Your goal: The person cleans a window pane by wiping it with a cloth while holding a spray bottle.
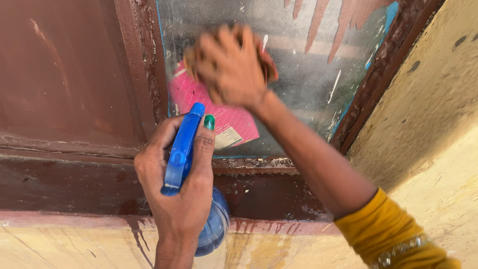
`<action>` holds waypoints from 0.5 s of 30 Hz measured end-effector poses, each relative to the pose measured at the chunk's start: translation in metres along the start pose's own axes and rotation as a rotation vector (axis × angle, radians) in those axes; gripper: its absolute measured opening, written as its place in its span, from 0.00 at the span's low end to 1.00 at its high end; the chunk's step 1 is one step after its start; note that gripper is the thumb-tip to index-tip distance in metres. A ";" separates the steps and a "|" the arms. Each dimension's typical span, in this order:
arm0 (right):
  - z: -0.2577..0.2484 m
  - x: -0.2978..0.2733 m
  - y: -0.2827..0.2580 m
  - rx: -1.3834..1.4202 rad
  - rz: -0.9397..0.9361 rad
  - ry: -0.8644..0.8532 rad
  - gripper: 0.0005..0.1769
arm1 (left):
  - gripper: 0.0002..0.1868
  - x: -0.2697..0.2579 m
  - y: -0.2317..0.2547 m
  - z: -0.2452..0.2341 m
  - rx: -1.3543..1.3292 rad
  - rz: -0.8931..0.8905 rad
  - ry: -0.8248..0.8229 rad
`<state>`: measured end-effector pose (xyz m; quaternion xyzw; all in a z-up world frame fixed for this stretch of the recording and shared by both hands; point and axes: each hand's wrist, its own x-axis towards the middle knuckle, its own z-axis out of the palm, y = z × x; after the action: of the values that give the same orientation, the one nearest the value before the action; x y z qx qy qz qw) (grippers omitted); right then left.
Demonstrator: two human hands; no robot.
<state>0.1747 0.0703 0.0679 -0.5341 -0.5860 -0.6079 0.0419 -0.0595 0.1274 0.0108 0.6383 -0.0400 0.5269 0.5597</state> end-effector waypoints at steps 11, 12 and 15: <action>0.021 0.013 -0.041 -0.120 0.269 0.166 0.16 | 0.06 0.003 -0.005 -0.024 0.122 -0.049 0.072; 0.019 0.008 -0.048 -0.098 0.162 0.110 0.17 | 0.06 0.003 -0.003 -0.026 0.126 -0.071 0.074; 0.017 0.012 -0.036 -0.025 -0.004 0.038 0.20 | 0.07 0.004 0.003 -0.032 0.104 -0.143 0.089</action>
<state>0.1556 0.1014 0.0480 -0.5218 -0.5784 -0.6255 0.0450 -0.0795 0.1526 0.0095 0.6436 0.0578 0.5150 0.5632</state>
